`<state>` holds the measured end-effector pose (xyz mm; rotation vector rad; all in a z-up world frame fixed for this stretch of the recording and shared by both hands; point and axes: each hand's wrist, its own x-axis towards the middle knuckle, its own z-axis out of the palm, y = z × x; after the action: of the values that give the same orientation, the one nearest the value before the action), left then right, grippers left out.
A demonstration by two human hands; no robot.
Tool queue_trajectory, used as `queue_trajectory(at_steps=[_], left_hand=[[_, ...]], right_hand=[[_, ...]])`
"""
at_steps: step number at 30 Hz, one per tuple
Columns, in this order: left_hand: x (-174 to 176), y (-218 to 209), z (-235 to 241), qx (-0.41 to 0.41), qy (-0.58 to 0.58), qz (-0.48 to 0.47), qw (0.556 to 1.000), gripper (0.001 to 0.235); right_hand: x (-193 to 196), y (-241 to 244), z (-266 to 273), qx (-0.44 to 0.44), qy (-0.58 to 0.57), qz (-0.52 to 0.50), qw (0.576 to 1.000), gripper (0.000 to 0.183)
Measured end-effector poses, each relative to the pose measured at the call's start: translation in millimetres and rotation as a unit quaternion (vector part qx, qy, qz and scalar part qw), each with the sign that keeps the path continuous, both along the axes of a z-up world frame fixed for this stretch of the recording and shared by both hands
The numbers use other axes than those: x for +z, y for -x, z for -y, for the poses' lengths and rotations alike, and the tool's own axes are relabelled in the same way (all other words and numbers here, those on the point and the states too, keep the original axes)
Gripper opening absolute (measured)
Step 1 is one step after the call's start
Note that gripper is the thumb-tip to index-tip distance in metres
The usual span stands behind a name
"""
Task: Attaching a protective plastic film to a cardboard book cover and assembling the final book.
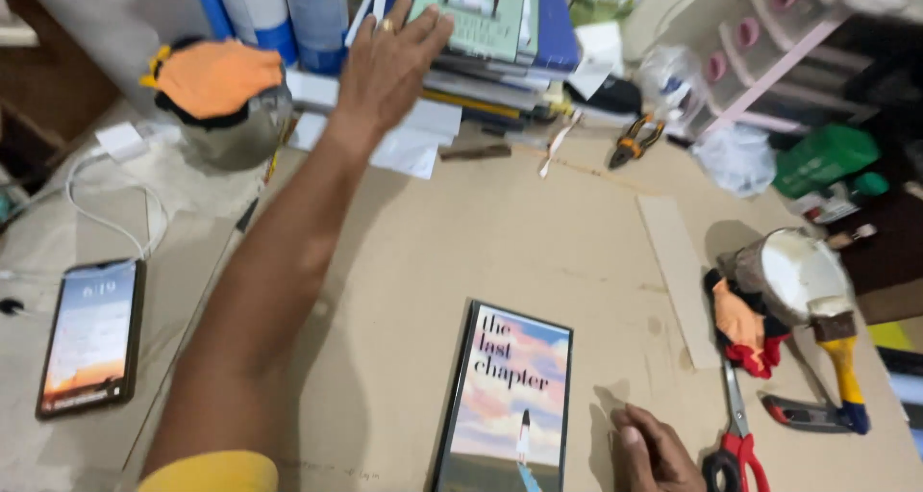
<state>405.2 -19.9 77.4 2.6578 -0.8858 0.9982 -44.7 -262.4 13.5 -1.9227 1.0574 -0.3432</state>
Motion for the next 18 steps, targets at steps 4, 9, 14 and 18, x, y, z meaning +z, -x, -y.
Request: queue_trajectory(at_steps=[4, 9, 14, 18], left_hand=[[10.0, 32.5, -48.5, -0.017, -0.071, 0.286, 0.955, 0.042], [16.1, 183.2, -128.7, 0.018, -0.103, 0.297, 0.949, 0.037], [-60.3, 298.2, -189.6, 0.088, -0.185, 0.118, 0.972, 0.055], [-48.4, 327.3, -174.1, 0.037, -0.075, -0.078, 0.993, 0.046]], right_hand=[[2.7, -6.8, 5.9, -0.004, -0.031, 0.090, 0.995, 0.027], [18.6, -39.1, 34.3, 0.007, -0.116, 0.057, 0.992, 0.030], [32.6, -91.0, 32.8, 0.246, -0.007, -0.042, 0.968, 0.038], [-11.6, -137.0, 60.8, 0.315, 0.143, 0.008, 0.938, 0.041]])
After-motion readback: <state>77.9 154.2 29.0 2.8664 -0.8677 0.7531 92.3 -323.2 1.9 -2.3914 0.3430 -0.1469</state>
